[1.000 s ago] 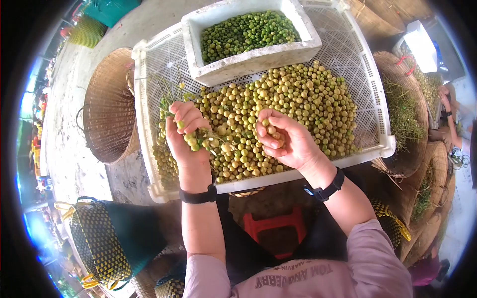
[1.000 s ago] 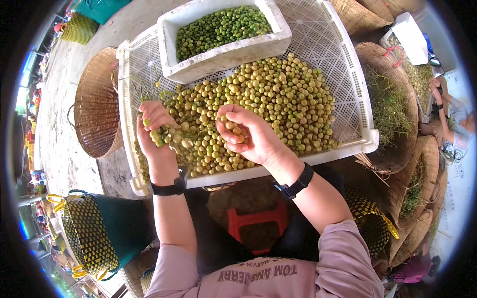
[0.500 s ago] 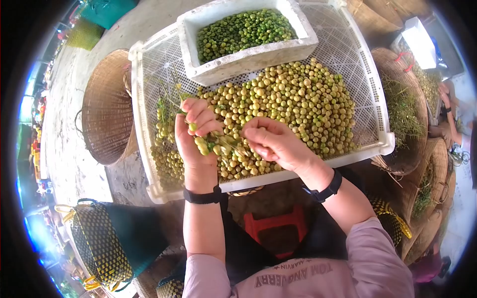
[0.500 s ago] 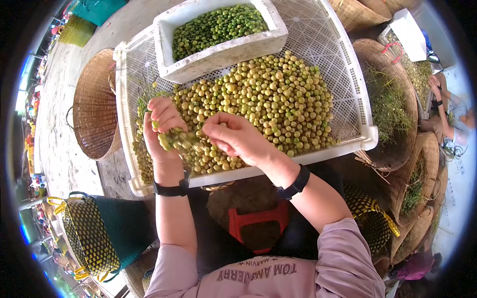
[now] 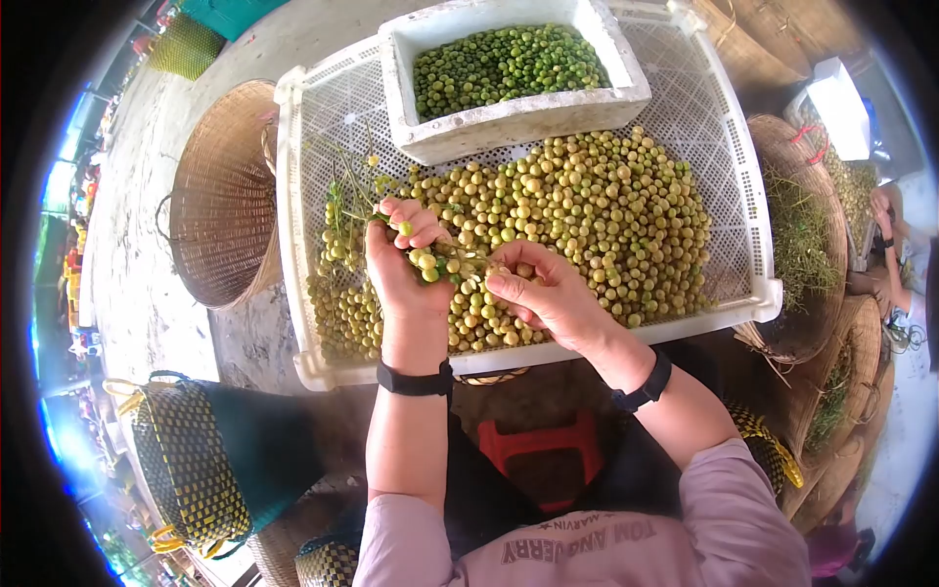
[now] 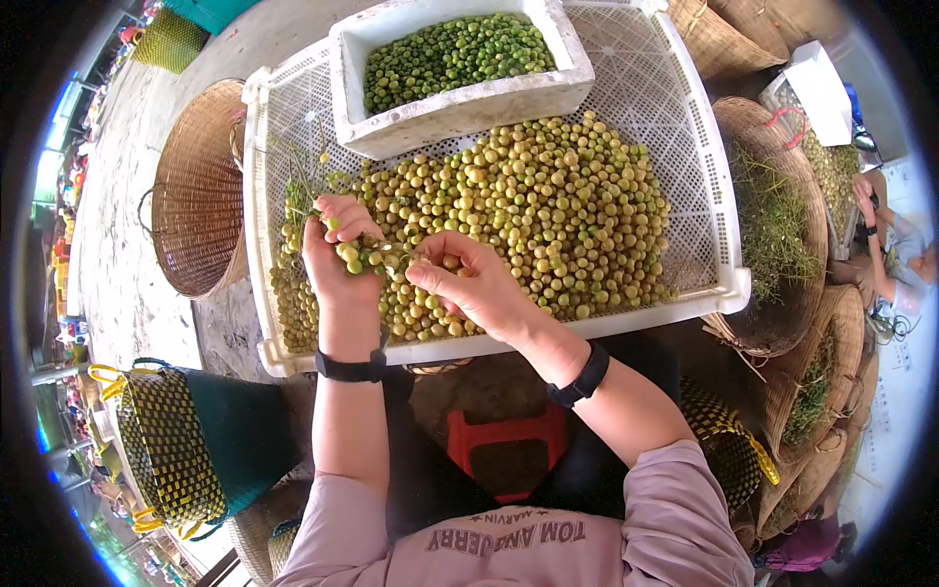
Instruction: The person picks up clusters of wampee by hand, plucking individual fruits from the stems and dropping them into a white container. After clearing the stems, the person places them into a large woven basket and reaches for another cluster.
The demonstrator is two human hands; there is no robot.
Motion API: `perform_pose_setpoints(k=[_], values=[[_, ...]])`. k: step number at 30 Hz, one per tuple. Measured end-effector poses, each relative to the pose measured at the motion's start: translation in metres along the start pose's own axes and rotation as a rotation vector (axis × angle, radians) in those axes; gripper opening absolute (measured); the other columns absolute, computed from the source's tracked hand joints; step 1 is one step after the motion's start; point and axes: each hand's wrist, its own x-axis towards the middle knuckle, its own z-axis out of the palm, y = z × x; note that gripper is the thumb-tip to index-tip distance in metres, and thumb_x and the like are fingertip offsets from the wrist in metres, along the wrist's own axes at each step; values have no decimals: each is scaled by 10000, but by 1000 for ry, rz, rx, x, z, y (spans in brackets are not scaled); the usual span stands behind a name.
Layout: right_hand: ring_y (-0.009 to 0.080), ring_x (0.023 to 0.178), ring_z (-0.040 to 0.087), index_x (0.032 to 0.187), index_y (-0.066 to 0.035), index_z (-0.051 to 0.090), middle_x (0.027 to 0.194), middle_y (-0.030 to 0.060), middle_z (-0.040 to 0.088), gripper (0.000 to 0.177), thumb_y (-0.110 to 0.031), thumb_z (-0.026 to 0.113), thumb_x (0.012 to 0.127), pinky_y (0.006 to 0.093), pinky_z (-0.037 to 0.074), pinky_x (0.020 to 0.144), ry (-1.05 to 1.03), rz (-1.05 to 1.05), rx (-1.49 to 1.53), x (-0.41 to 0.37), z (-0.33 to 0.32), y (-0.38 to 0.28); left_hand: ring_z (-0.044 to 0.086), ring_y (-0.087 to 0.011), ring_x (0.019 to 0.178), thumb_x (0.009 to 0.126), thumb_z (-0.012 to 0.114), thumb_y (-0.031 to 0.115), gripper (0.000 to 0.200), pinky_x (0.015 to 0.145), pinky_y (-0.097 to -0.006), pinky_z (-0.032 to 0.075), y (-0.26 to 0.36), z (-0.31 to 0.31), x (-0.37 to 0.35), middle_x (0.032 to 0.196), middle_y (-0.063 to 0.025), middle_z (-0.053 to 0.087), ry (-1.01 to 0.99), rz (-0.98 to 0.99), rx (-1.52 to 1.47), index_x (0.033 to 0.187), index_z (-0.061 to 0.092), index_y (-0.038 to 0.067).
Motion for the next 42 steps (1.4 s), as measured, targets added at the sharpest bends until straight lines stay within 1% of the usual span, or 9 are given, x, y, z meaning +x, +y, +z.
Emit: perform_pose_setpoints(k=[9,15,27,29,31,32,33,35,42], values=[[15,535,420,898,-133,555,789,-18,564,138,-257,613,916,146,268,397,-137,116,238,-1,-6,-6,414,-48,536,982,329,203,262,485,-184,395,5,7,1,675,31,452,153,87,-121,818,503,94],[14,553,458,923,-51,612,725,-44,552,207,-255,641,909,175,349,470,83,-64,-202,3,5,0,406,-53,576,995,326,218,229,525,-193,379,-17,4,-5,707,50,461,179,205,308,845,479,138],[8,544,425,984,-66,569,759,-17,544,188,-237,603,912,150,270,398,-27,121,-13,1,-19,-13,411,-68,567,1001,299,223,268,508,-211,406,0,0,3,707,17,473,154,28,-72,861,490,98],[15,561,443,982,-64,572,804,-13,552,160,-202,593,904,164,313,422,162,-1,-142,3,-30,-24,413,-78,562,999,299,218,259,503,-211,410,1,4,1,705,8,470,201,131,-1,862,484,99],[76,680,536,998,-82,582,895,23,598,132,-166,578,897,231,425,548,345,-296,-719,9,-44,-34,451,-89,599,999,270,213,253,546,-230,443,-2,-3,1,732,-3,480,85,184,204,892,465,92],[173,872,582,991,-99,599,1000,47,626,124,-177,587,895,331,442,762,415,-503,-813,17,-46,-29,452,-93,615,999,276,212,241,558,-235,442,-7,-2,0,741,-5,475,110,217,284,894,458,94],[173,872,582,991,-99,599,1000,47,626,124,-177,587,895,331,442,762,414,-502,-815,19,-47,-28,452,-96,630,999,282,210,229,570,-239,442,-14,-2,-3,750,-6,470,136,248,363,895,452,96],[222,1009,561,971,-115,615,1088,56,628,123,-209,604,892,368,386,879,620,-878,-1406,21,-41,-32,457,-96,650,995,322,210,194,608,-249,446,-25,2,-6,768,-3,471,203,268,470,913,460,102],[262,907,516,852,-93,609,914,65,527,224,-254,745,776,387,406,794,319,-835,-1266,12,6,-18,484,-111,685,1002,403,296,225,639,-267,464,-39,4,-11,790,-1,499,255,289,636,925,499,108]])
